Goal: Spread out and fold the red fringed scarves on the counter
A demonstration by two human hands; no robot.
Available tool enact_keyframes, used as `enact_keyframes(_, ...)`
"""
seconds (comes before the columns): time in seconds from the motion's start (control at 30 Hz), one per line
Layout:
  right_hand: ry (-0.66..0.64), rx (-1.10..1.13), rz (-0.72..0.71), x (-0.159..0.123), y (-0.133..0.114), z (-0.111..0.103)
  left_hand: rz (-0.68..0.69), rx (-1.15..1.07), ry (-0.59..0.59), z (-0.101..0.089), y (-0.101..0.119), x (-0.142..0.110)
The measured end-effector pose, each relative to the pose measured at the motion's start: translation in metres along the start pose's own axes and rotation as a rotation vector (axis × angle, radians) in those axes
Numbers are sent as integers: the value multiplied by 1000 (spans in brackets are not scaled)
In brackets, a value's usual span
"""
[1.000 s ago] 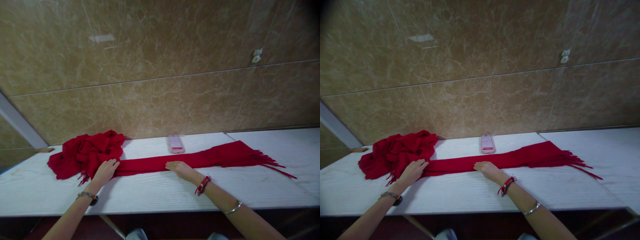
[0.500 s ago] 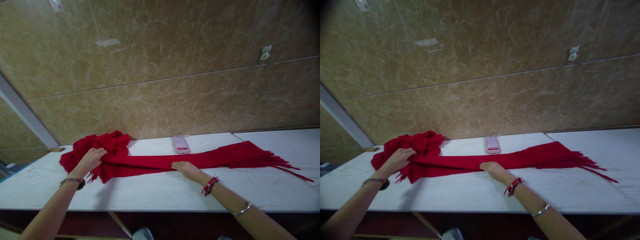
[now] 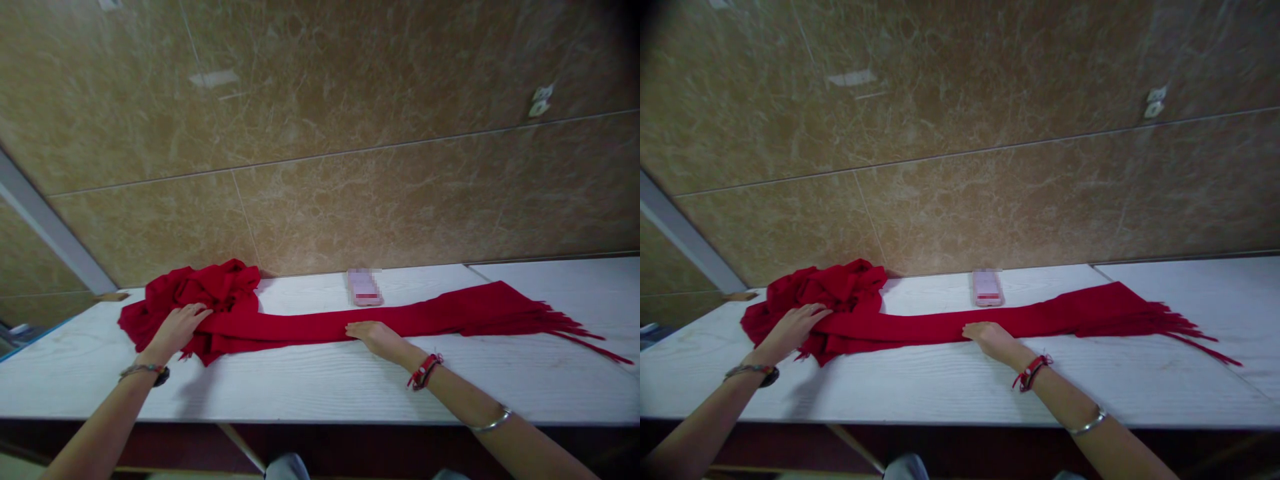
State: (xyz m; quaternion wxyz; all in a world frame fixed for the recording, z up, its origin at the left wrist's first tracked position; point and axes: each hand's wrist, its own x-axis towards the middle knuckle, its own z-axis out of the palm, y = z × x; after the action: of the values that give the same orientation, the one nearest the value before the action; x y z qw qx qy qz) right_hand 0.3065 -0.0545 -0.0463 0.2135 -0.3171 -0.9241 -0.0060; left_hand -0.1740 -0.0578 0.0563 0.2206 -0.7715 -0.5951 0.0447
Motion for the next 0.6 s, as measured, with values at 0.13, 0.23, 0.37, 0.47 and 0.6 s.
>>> enact_keyframes(0.13,8,-16,1,1,-2,-1,80,-48,-10,-12,49,2)
enact_keyframes(0.23,-1,-25,-10,1,-2,-2,256,-198,-104,-20,102,9)
enact_keyframes(0.37,-1,-45,-15,1,-1,-1,460,-386,-32,-17,162,24)
enact_keyframes(0.47,17,-72,-7,1,-1,0,477,-432,58,-10,183,31)
enact_keyframes(0.6,34,-117,-10,2,-2,-3,433,-420,104,-3,178,31)
